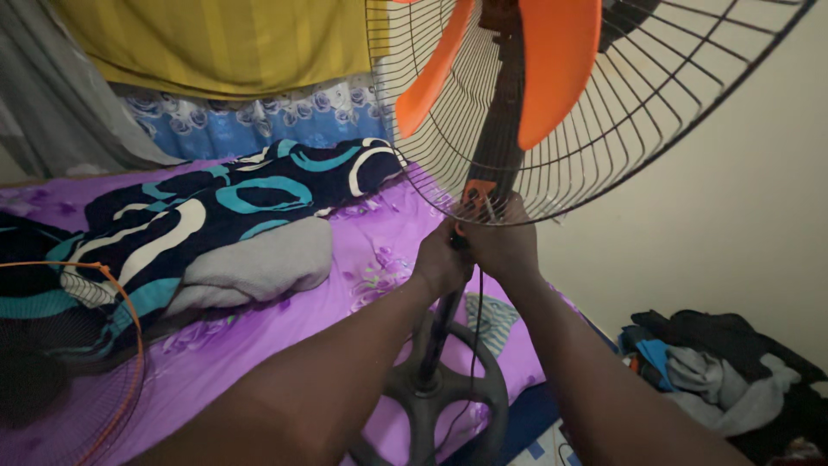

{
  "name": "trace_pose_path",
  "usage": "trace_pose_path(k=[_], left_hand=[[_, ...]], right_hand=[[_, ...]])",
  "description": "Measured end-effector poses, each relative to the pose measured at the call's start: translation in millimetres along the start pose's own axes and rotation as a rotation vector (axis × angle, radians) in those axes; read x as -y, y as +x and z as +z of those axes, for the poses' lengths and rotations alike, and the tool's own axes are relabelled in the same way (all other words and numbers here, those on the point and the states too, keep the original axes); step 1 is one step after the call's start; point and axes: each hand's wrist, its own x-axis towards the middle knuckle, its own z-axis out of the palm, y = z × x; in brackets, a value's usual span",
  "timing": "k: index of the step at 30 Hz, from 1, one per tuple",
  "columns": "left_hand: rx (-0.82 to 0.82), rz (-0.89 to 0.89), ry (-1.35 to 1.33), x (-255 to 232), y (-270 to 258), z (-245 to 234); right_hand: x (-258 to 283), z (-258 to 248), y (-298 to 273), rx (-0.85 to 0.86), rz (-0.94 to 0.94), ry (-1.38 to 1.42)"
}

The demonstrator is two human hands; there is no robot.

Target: The person assembles a standing fan by attaching the front grille to the fan head, securing the fan head to the stand, and adjusting the height. The person then attaches the rear grille to complete the assembly.

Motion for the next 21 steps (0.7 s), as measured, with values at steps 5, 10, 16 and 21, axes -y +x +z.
trace_pose_path(k=[5,10,16,21], left_hand=[[-0.042,0.004,0.143,-18.1,-6.4,8.6],[0.0,-0.04,0.208,-25.8,-11.8,4.6],[-0.033,0.006,0.508,-40.3,-18.5,4.4],[-0.006,0.179,0.38,-26.4,-9.6,3.6]], right_hand=[[6.9,-3.8,0.4,-0.063,0.035,-0.177],[21.0,-9.1,6.4,-0.01,0.105,-0.114],[17.2,-5.6,7.6,-0.115,-0.043,-0.232],[23.7,-12.2,6.5,0.036,0.031,-0.199]])
